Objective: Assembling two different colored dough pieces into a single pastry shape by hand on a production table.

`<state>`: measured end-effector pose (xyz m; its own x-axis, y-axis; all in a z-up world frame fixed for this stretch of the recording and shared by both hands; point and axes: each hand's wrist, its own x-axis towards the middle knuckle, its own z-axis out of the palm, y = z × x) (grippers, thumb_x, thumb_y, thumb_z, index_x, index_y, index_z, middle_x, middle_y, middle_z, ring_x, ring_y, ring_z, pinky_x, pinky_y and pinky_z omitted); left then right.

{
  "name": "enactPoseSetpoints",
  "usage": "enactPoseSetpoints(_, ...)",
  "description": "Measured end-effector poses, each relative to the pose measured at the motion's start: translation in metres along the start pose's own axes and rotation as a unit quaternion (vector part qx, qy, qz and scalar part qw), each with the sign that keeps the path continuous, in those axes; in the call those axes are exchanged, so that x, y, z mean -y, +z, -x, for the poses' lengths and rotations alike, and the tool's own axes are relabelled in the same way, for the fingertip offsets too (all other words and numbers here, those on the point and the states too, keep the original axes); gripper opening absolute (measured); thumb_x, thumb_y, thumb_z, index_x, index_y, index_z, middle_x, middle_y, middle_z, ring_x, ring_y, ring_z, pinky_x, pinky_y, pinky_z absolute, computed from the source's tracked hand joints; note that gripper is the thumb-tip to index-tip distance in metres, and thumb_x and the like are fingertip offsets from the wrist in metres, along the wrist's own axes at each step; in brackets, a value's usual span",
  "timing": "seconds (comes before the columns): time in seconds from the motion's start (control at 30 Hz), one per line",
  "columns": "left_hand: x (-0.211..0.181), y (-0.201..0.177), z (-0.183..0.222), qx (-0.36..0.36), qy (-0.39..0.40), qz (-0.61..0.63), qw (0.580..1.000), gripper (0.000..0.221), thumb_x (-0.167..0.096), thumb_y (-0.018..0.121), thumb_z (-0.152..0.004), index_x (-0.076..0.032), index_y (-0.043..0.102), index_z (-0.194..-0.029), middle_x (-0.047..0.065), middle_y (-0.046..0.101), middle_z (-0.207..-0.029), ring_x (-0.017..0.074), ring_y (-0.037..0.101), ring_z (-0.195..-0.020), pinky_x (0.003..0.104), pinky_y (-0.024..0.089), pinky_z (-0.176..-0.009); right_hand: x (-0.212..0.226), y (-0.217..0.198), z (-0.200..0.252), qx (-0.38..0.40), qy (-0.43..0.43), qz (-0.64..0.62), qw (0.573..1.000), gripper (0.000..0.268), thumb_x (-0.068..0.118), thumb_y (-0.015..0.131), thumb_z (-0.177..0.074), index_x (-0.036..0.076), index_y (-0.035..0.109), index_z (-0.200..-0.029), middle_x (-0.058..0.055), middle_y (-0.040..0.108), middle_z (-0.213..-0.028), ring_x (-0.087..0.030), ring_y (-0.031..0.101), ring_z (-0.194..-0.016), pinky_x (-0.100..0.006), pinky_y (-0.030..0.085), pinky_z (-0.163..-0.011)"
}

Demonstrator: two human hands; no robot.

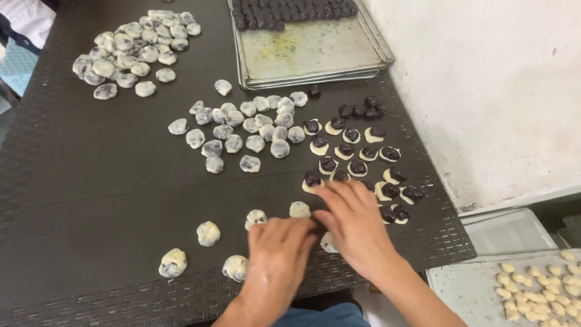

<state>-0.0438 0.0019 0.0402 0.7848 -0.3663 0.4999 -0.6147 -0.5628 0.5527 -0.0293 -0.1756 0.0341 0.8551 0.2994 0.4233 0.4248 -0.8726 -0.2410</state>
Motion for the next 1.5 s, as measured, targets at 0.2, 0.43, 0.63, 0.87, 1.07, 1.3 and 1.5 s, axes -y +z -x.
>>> enactPoseSetpoints(0.2,0.014,0.004,0.01,-0.016,-0.014,-0.12,0.993,0.017,-0.011,0.06,-0.09,-0.015,0.051,-0.076,-0.002,0.055,-0.073,0.0204,0.05,-0.063,0.036,0.035,-0.062,-0.003,0.032,-0.013,0.054,-0.065,0.239,0.967,0.08,0.064,0.046,-0.089,0.019,0.027,-0.152,-0.006,0.025,-0.16,-0.031,0.02,-0.147,-0.057,0.016,-0.113)
enactPoseSetpoints(0.43,-0.004,0.02,-0.014,0.005,0.061,-0.109,0.992,0.002,-0.014,0.059,-0.091,-0.017,0.058,-0.09,-0.001,0.06,-0.082,0.023,0.05,-0.072,0.038,0.034,-0.068,-0.022,-0.033,-0.015,0.114,0.103,-0.034,0.987,0.056,0.03,0.052,-0.091,0.015,0.04,-0.143,-0.005,0.04,-0.15,-0.027,0.029,-0.139,-0.055,0.021,-0.111)
enactPoseSetpoints(0.63,-0.014,0.081,-0.03,0.029,0.145,-0.133,0.98,0.041,-0.026,0.081,-0.073,-0.011,0.063,-0.107,0.003,0.058,-0.09,0.0261,0.049,-0.08,0.042,0.036,-0.069,-0.067,-0.028,0.041,0.008,0.073,-0.041,0.996,0.016,0.015,0.065,-0.088,0.011,0.073,-0.101,0.001,0.064,-0.093,-0.022,0.05,-0.091,-0.037,0.039,-0.076)
enactPoseSetpoints(0.87,-0.012,0.093,-0.028,0.039,0.128,-0.156,0.979,0.038,-0.033,0.088,-0.064,-0.016,0.058,-0.081,0.0,0.056,-0.078,0.0243,0.048,-0.079,0.041,0.035,-0.068,-0.059,-0.019,0.045,0.02,0.11,0.003,0.994,0.011,0.016,0.062,-0.089,0.014,0.064,-0.079,0.005,0.06,-0.096,-0.019,0.046,-0.093,-0.037,0.027,-0.073)
enactPoseSetpoints(1.07,-0.007,0.098,-0.036,0.076,0.109,-0.186,0.974,0.039,-0.025,0.081,-0.062,-0.018,0.061,-0.095,0.0,0.055,-0.085,0.0252,0.047,-0.083,0.042,0.035,-0.066,-0.036,-0.046,0.056,0.032,0.101,-0.129,0.986,0.017,0.021,0.057,-0.091,0.016,0.073,-0.097,0.007,0.067,-0.109,-0.018,0.049,-0.096,-0.036,0.033,-0.076)
enactPoseSetpoints(1.3,-0.01,0.072,-0.042,0.062,0.204,-0.115,0.97,0.028,0.005,0.066,-0.064,-0.01,0.049,-0.081,0.006,0.052,-0.09,0.027,0.047,-0.089,0.042,0.034,-0.07,-0.045,-0.001,0.087,-0.066,0.092,-0.059,0.992,0.038,0.024,0.074,-0.081,0.009,0.068,-0.115,-0.005,0.072,-0.114,-0.022,0.056,-0.093,-0.037,0.044,-0.077)
enactPoseSetpoints(1.5,-0.012,0.057,-0.047,0.077,0.218,-0.084,0.969,0.042,-0.001,0.066,-0.077,-0.005,0.057,-0.118,0.003,0.053,-0.07,0.0246,0.047,-0.077,0.04,0.032,-0.067,-0.028,-0.042,0.045,-0.103,0.037,-0.097,0.989,0.01,0.017,0.071,-0.083,0.008,0.067,-0.08,0.002,0.065,-0.075,-0.015,0.054,-0.074,-0.024,0.05,-0.066)
